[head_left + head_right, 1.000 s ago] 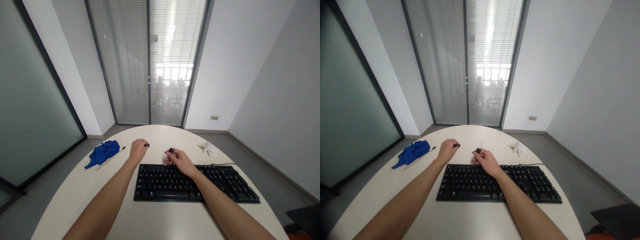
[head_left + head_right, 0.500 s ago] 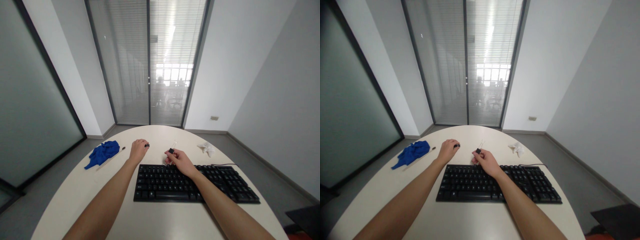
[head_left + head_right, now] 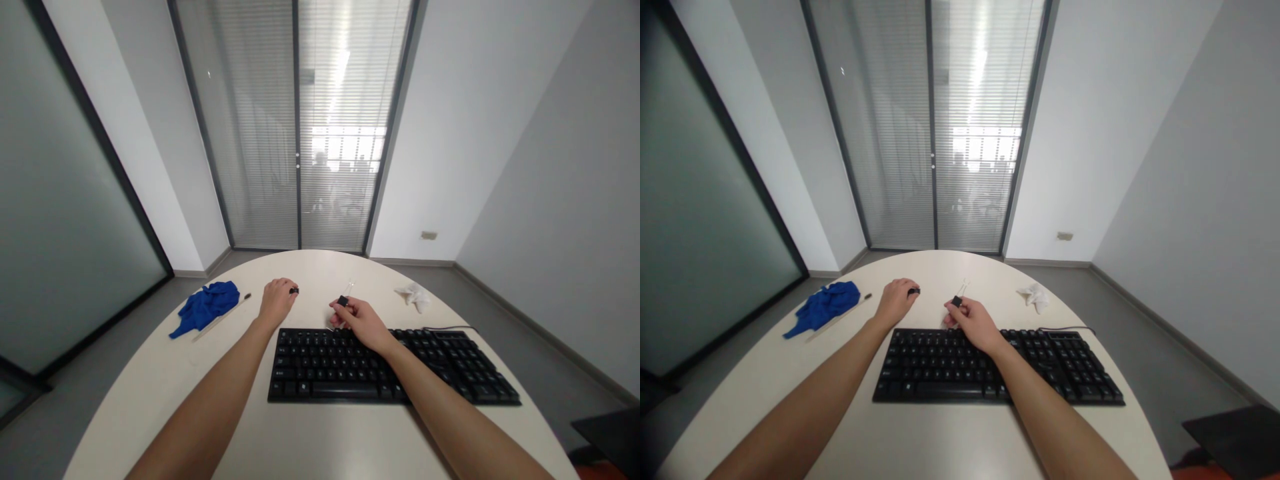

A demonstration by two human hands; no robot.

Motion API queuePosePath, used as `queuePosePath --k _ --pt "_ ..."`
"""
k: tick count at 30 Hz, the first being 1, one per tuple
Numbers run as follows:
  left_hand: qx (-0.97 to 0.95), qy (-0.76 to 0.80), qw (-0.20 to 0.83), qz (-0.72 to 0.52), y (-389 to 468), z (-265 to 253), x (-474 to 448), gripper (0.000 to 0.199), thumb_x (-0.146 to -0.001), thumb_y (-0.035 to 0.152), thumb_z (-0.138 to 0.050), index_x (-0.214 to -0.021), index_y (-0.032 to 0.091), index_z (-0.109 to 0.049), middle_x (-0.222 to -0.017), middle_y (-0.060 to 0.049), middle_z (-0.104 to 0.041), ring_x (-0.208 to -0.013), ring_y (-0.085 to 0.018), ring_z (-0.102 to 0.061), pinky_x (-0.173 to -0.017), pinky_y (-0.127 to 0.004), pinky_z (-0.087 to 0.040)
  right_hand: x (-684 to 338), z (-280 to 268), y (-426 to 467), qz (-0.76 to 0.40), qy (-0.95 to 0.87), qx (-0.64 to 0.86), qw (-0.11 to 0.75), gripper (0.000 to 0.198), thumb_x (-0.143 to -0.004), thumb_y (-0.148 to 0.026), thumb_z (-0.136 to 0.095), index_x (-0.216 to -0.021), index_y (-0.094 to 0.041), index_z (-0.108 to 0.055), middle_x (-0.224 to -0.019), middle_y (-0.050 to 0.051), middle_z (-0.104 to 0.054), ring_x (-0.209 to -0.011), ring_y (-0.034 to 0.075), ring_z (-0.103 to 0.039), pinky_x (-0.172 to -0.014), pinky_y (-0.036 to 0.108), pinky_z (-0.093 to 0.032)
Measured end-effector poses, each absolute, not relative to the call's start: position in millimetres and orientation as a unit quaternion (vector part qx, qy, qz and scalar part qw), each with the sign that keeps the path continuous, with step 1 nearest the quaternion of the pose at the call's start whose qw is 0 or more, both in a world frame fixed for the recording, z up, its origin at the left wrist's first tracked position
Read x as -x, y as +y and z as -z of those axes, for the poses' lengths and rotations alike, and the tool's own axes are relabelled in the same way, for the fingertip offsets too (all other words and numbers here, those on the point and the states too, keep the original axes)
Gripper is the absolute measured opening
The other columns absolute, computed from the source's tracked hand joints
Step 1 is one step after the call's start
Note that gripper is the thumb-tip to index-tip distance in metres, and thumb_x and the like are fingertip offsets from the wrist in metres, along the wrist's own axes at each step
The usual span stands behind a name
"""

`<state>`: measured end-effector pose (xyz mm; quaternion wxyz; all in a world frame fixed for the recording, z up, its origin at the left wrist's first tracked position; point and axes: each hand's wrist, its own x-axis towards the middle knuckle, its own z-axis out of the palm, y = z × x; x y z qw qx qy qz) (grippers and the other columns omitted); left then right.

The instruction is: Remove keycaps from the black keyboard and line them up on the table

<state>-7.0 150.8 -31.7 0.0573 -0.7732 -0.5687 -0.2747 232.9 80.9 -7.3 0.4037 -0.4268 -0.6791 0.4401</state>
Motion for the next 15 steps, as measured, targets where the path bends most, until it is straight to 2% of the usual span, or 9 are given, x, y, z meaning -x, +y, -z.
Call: queuePosePath --k 11,15 --pt "0.772 -0.553 0.014 0.313 148 29 4 0.025 -0.083 0.019 -0.062 -0.107 0.021 -0.065 -0.112 -0.009 -0.065 -0.109 -0.029 -0.054 -0.098 -0.043 -0.038 -233 5 80 -0.44 -0.664 0.438 0.417 0.046 -0.089 -0.057 -0.05 -0.1 -0.015 -0.065 -0.075 0.005 -0.071 -0.067 0.016 -0.064 -0.061 0.025 -0.048" --pt "0.785 -0.526 -0.029 0.328 141 22 -1 0.024 -0.084 0.02 -0.06 -0.108 0.021 -0.064 -0.117 -0.008 -0.063 -0.112 -0.027 -0.053 -0.101 -0.042 -0.038 -234 5 80 -0.418 -0.68 0.434 0.417 0.045 -0.09 -0.056 -0.049 -0.098 -0.015 -0.065 -0.073 0.004 -0.069 -0.066 0.015 -0.062 -0.062 0.025 -0.047"
